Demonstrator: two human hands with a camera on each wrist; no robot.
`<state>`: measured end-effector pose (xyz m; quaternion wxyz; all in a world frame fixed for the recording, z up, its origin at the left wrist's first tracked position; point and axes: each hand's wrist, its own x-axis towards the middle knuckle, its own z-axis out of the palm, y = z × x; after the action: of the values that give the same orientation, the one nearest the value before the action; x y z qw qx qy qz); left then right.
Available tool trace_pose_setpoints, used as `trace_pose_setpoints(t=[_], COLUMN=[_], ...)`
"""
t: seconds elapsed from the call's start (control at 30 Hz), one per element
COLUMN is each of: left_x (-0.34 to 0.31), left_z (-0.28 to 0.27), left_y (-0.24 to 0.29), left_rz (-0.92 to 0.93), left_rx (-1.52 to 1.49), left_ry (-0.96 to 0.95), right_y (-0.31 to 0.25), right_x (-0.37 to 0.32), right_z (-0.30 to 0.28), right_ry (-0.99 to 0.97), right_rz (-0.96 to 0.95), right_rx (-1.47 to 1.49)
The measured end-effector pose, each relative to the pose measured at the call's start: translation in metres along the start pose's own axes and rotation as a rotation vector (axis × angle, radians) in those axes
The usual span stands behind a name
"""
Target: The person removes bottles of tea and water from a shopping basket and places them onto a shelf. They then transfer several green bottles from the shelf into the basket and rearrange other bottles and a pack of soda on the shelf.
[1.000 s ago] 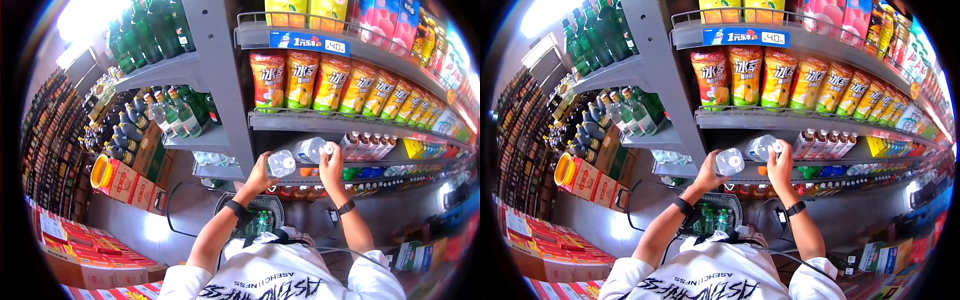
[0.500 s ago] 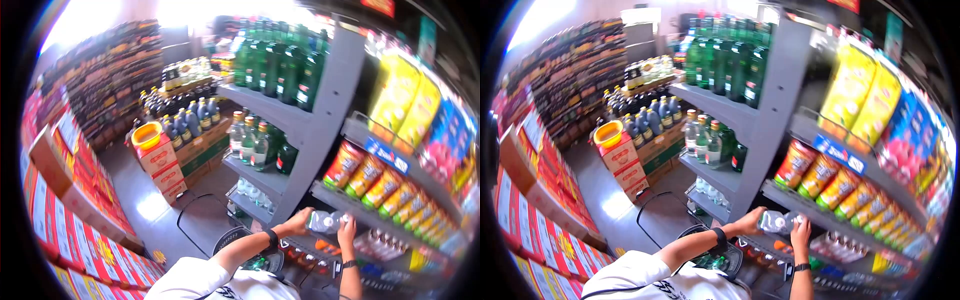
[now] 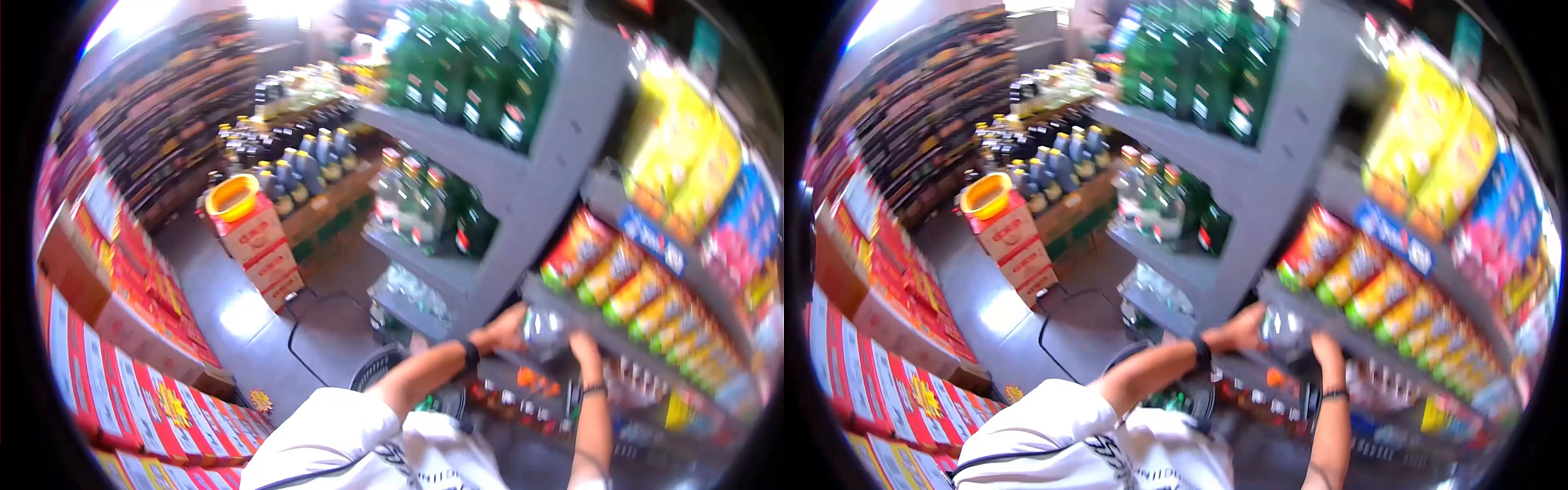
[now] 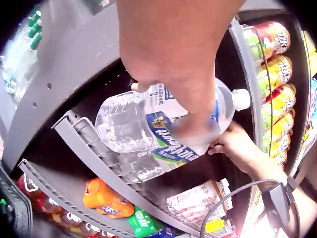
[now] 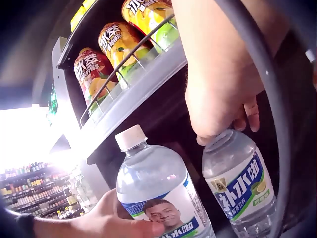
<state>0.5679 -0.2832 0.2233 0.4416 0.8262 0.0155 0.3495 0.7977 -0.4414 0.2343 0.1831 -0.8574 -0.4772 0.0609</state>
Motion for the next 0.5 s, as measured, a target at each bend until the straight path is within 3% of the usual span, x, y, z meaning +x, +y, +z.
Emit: trace_pose_setpoints(t=[0.03,0.07,0.1,0.13,0.17,0.2,0.27,0.37,0.47,0.5], left_x=[0.003,0.008,0.008,0.012,0.013,0.012,0.007,0.006,0.006,0.004], left_z=[-0.005,-0.001,-0.005,0.006,0.009,0.010,0.015,0.018,0.022,0.026], left_y=[0.011,-0.001,0.003,-0.024,-0.040,-0.040,-0.055,-0.065,-0.071,-0.081], left_rz=[-0.164,0.027,-0.202,-0.176,-0.043,-0.035,-0.206,-0.243,-0.572,-0.586], left_rx=[-0.005,-0.187,-0.054,-0.081,0.027,-0.053,-0.043,-0.199,-0.476,-0.547], left_ry=[-0.031,0.043,-0.035,-0.027,0.004,0.027,-0.021,-0.010,-0.074,-0.038], right_y=[-0.003,0.036,0.038,0.042,0.011,0.009,-0.007,-0.015,-0.043,-0.039], right_x=[-0.002,0.016,0.020,0.022,0.012,0.015,0.006,0.008,-0.004,-0.002], right_z=[-0.005,0.017,0.022,0.029,0.014,0.013,0.000,-0.002,-0.019,-0.015], right_ry=[-0.159,-0.271,-0.099,0.127,0.261,0.169,0.070,0.155,0.072,0.098], right_rz=[0.095,0.068,0.060,-0.091,-0.126,-0.034,0.028,0.017,0.111,0.102], right_rx=[-0.003,-0.155,-0.216,-0.227,-0.258,-0.198,-0.204,-0.232,-0.221,-0.213])
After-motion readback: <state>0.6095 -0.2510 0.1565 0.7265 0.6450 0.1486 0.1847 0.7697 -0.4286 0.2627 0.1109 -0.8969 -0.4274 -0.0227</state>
